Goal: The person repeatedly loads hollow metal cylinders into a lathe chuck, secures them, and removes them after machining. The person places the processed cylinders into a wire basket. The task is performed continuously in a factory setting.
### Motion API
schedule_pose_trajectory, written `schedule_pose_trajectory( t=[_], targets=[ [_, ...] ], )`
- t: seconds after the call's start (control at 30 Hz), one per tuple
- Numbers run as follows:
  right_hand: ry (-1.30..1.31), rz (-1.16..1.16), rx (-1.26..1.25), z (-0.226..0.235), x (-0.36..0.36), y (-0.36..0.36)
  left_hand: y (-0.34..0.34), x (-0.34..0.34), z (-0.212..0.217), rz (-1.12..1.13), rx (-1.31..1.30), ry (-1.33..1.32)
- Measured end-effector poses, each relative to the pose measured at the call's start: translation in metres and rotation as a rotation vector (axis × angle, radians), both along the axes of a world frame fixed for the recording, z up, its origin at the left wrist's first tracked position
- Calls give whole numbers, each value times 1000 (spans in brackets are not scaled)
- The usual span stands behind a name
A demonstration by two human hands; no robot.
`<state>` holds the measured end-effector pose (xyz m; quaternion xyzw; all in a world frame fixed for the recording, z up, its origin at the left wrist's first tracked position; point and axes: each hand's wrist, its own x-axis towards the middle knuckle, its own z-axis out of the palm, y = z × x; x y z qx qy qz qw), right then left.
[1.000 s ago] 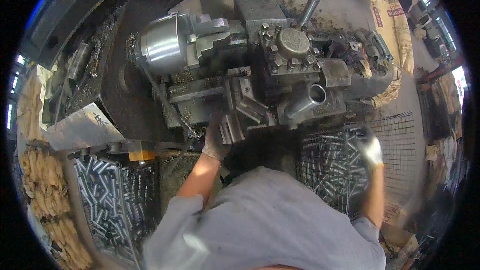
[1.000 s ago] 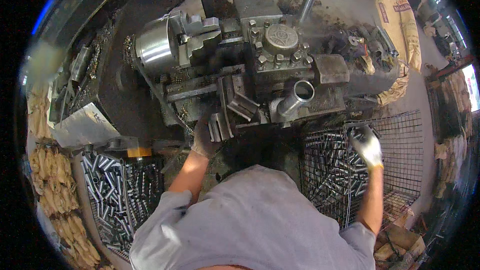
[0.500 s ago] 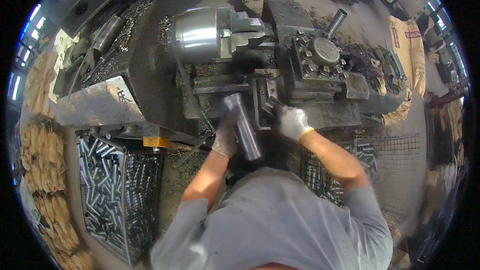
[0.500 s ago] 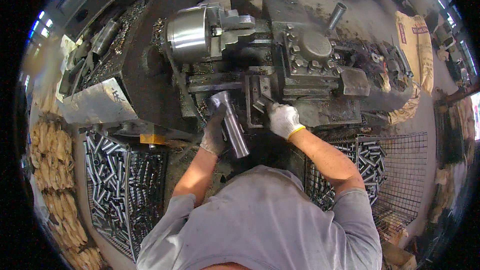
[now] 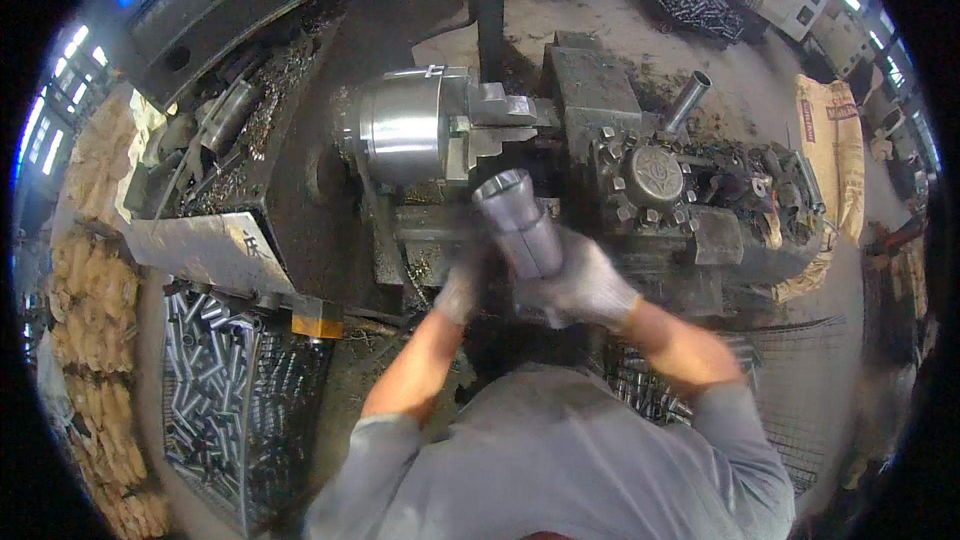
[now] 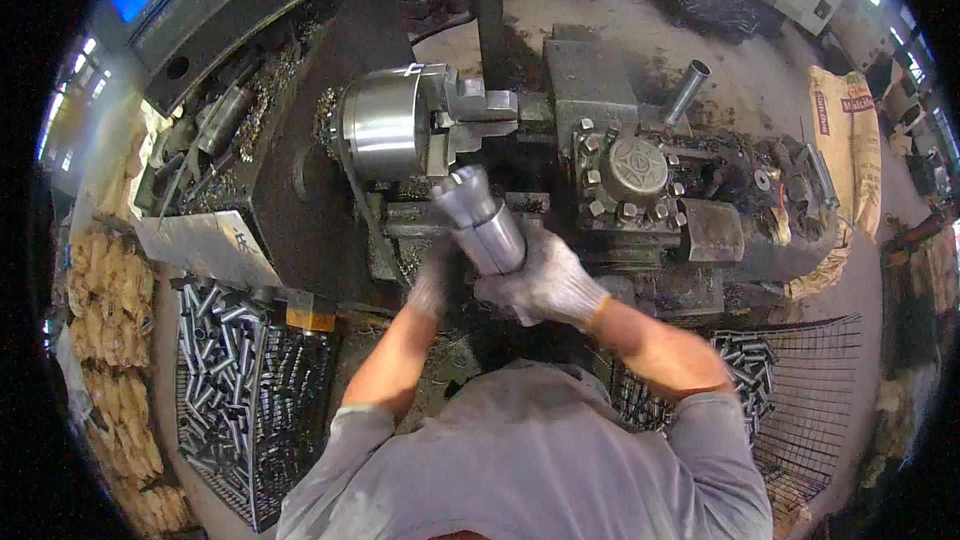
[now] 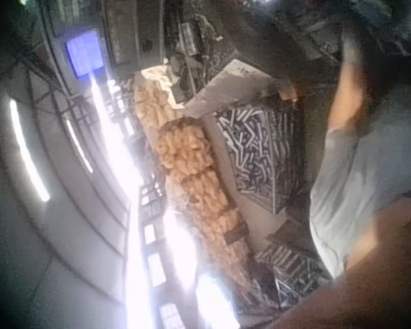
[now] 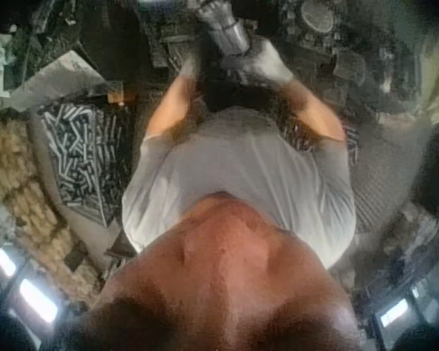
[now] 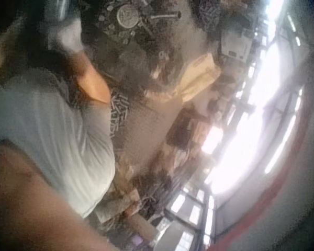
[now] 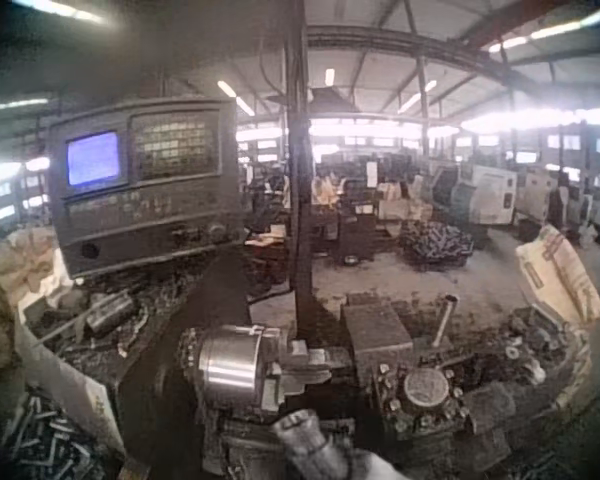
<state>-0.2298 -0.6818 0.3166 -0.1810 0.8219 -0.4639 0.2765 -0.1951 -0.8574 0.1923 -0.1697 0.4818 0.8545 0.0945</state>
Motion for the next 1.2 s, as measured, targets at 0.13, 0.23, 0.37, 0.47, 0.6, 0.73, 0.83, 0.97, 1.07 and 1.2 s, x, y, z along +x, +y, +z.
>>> schedule_pose_trajectory(
  t=[0.13, 0.23, 0.37, 0.47, 0.6, 0.73, 0.83, 0.97, 1.07, 1.2],
  targets=[
    [798, 296, -14, 81, -66, 37, 4, -53, -26, -578, -1303, 54],
    [1206, 358, 354, 106, -155, 29, 5, -45, -25, 293, -752, 396],
    [1305, 568, 962, 71, -247, 7, -32, 52, -30, 256, -932, 198],
    [900, 628, 1123, 33, -276, -6, -49, 138, -67, 429, -696, -32],
    [486, 632, 762, -8, -285, -21, -67, 227, -110, 817, -376, -520],
    [503, 675, 467, -23, -297, -24, -110, 229, -108, 1085, -80, -140],
    [498, 689, 958, -26, -307, -23, -144, 215, -84, 1225, 68, -36],
    [429, 600, 717, -31, -307, -32, -178, 231, -59, 1037, 336, -109],
    [516, 623, 327, -27, -295, -45, -194, 250, -71, 909, 485, -100],
    [702, 467, 445, 9, -262, -37, -205, 254, -108, 1032, -213, -117]
  ],
)
